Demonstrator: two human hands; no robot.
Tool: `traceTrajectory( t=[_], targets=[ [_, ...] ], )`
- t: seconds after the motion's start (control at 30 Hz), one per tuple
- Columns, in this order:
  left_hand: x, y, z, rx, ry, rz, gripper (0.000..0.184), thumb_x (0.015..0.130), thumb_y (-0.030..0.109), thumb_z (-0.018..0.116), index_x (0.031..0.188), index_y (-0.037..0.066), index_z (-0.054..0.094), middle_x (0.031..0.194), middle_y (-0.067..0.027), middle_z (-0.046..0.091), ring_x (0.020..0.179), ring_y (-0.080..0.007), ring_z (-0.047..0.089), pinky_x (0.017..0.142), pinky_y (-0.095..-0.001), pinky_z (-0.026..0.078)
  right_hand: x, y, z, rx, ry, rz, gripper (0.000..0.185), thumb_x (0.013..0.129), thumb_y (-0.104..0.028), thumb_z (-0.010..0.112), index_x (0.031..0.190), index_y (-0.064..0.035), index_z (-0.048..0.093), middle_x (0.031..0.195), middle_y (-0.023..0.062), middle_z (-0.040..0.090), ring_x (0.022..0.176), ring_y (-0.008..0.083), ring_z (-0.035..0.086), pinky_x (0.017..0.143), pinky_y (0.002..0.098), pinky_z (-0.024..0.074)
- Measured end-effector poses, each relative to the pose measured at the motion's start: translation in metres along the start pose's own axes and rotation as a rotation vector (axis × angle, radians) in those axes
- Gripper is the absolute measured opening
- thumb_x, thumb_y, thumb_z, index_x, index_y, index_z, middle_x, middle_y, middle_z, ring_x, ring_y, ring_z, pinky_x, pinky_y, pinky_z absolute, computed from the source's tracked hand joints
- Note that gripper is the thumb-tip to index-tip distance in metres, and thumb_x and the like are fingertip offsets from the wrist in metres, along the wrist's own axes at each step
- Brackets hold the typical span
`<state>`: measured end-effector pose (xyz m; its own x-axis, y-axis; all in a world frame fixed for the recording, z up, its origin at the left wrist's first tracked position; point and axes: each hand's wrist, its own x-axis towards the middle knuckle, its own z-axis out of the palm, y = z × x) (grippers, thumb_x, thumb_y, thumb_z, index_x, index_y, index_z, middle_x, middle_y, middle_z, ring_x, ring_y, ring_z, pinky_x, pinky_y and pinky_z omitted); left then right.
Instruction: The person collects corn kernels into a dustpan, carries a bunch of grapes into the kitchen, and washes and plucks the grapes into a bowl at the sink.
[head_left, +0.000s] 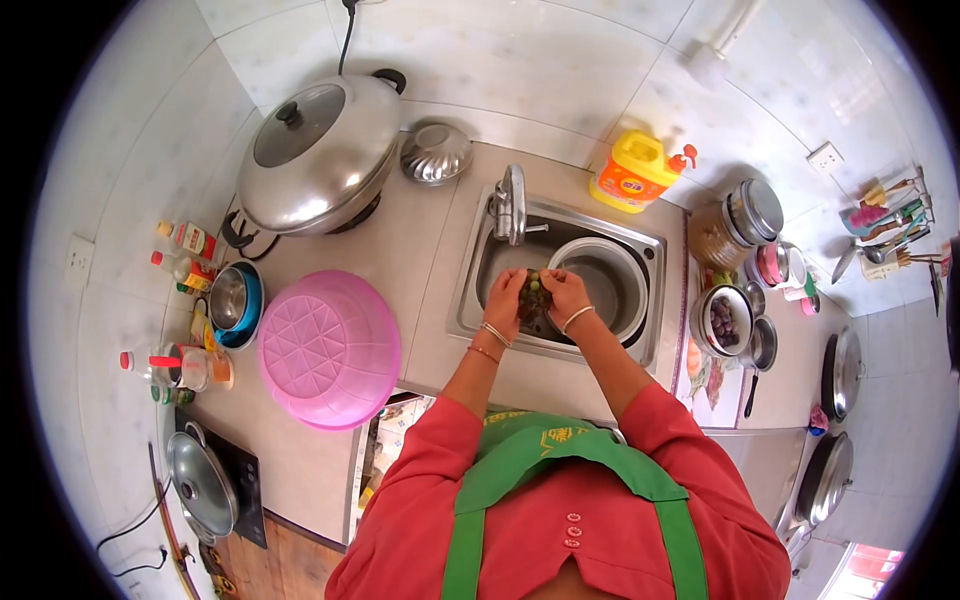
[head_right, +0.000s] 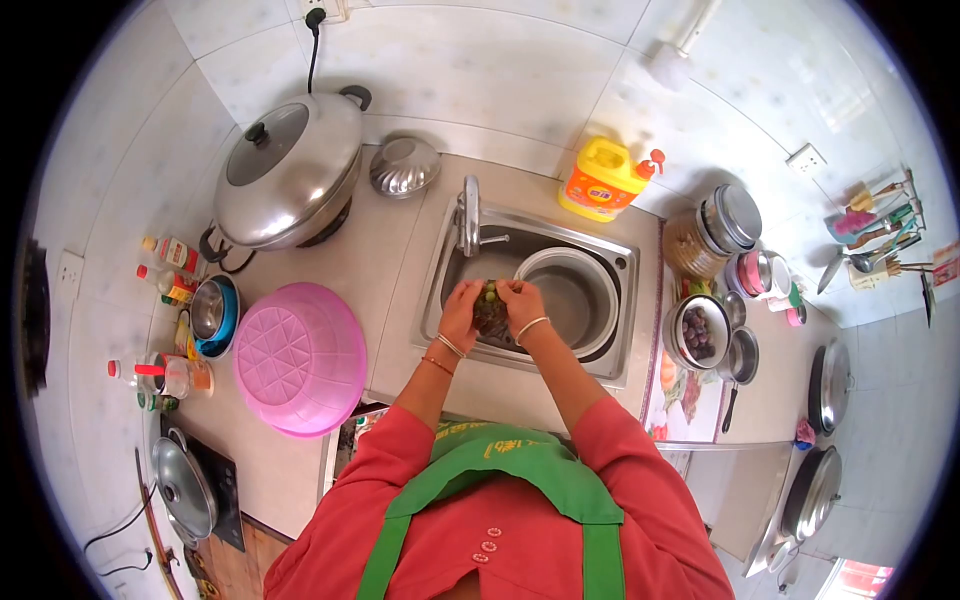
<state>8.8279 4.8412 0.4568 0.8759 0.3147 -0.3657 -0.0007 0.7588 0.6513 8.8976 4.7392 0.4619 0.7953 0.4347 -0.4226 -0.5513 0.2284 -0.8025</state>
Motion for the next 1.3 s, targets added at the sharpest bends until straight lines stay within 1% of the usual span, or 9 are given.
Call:
traceTrajectory(
  t=[0.23, 0.3, 0.5, 0.63, 0.73, 0.8, 0.9, 1.13, 1.3],
  targets=[
    [0.004, -0.012, -0.007, -0.042, 0.117, 0.048, 0.014, 0.090, 0.020, 0.052, 0.086, 0.006, 0.054, 0.077, 0.0001, 0.055, 0.070, -0.0084, 0.053, 0.061, -0.0241, 0.046, -0.006, 0.010, 0.010, -0.600, 0.084, -0.344, 0.018, 0.084, -0.016, 0.061, 0.083, 0.0022, 0.059, 0.073, 0.0038, 0.060, 0.064, 0.0095, 0.052, 0.060, 0.0240, 0.0438],
    [0.005, -0.013, -0.006, -0.082, 0.119, 0.049, 0.018, 0.090, 0.022, 0.052, 0.085, 0.005, 0.052, 0.075, -0.0004, 0.053, 0.067, -0.0087, 0.052, 0.060, -0.0232, 0.044, -0.012, 0.007, 0.015, -0.795, 0.122, -0.552, 0.020, 0.083, -0.017, 0.061, 0.082, 0.0028, 0.058, 0.069, 0.0064, 0.060, 0.062, 0.0109, 0.053, 0.059, 0.0265, 0.0439],
    [0.007, -0.017, -0.008, -0.164, 0.104, 0.011, 0.020, 0.091, 0.025, 0.052, 0.085, 0.005, 0.052, 0.077, -0.0011, 0.054, 0.069, -0.0100, 0.053, 0.060, -0.0247, 0.045, -0.024, 0.000, 0.023, -0.841, 0.138, -0.568, 0.021, 0.083, -0.017, 0.061, 0.082, 0.0032, 0.057, 0.068, 0.0122, 0.058, 0.063, 0.0132, 0.054, 0.059, 0.0289, 0.0438],
    [0.006, -0.016, -0.010, -0.188, 0.022, 0.012, 0.023, 0.093, 0.027, 0.048, 0.089, 0.005, 0.053, 0.083, -0.0027, 0.057, 0.074, -0.0120, 0.056, 0.064, -0.0257, 0.046, -0.021, 0.001, 0.019, -0.837, 0.139, -0.552, 0.021, 0.084, -0.017, 0.060, 0.080, 0.0034, 0.057, 0.069, 0.0096, 0.060, 0.064, 0.0127, 0.054, 0.060, 0.0276, 0.0438],
    [-0.001, -0.005, -0.008, -0.294, -0.065, -0.135, 0.031, 0.094, 0.034, 0.043, 0.096, 0.005, 0.055, 0.091, -0.0046, 0.060, 0.081, -0.0153, 0.059, 0.072, -0.0285, 0.048, -0.013, 0.001, 0.009, -0.648, 0.057, -0.404, 0.019, 0.086, -0.016, 0.059, 0.083, 0.0025, 0.058, 0.074, 0.0062, 0.061, 0.067, 0.0115, 0.054, 0.063, 0.0256, 0.0449],
    [-0.008, 0.002, -0.007, -0.391, -0.079, -0.221, 0.038, 0.094, 0.040, 0.040, 0.104, 0.006, 0.055, 0.097, -0.0056, 0.061, 0.089, -0.0173, 0.058, 0.080, -0.0319, 0.047, -0.007, 0.002, 0.006, -0.224, -0.028, -0.218, 0.015, 0.088, -0.015, 0.058, 0.088, 0.0006, 0.058, 0.082, 0.0040, 0.061, 0.072, 0.0110, 0.056, 0.068, 0.0247, 0.0468],
    [-0.018, 0.014, -0.006, -0.385, -0.119, -0.233, 0.040, 0.090, 0.044, 0.046, 0.107, 0.009, 0.053, 0.102, -0.0065, 0.058, 0.096, -0.0199, 0.056, 0.085, -0.0346, 0.046, -0.007, -0.003, 0.004, 0.028, -0.048, -0.106, 0.013, 0.088, -0.014, 0.057, 0.091, -0.0009, 0.056, 0.085, 0.0044, 0.060, 0.076, 0.0114, 0.057, 0.070, 0.0255, 0.0484],
    [-0.026, 0.004, -0.004, -0.428, -0.042, -0.254, 0.037, 0.092, 0.038, 0.047, 0.112, 0.008, 0.052, 0.110, -0.0071, 0.054, 0.099, -0.0197, 0.054, 0.083, -0.0364, 0.047, -0.008, -0.003, 0.010, 0.035, -0.032, -0.208, 0.016, 0.088, -0.015, 0.059, 0.090, 0.0005, 0.057, 0.082, 0.0032, 0.059, 0.071, 0.0095, 0.055, 0.065, 0.0230, 0.0461],
    [-0.034, 0.006, -0.007, -0.267, -0.048, -0.172, 0.027, 0.091, 0.030, 0.051, 0.107, 0.008, 0.051, 0.098, -0.0047, 0.058, 0.089, -0.0156, 0.056, 0.078, -0.0329, 0.049, -0.003, -0.004, 0.009, -0.019, 0.049, -0.207, 0.013, 0.088, -0.014, 0.058, 0.090, -0.0012, 0.055, 0.083, 0.0041, 0.059, 0.072, 0.0120, 0.057, 0.067, 0.0259, 0.0490]
  ],
)
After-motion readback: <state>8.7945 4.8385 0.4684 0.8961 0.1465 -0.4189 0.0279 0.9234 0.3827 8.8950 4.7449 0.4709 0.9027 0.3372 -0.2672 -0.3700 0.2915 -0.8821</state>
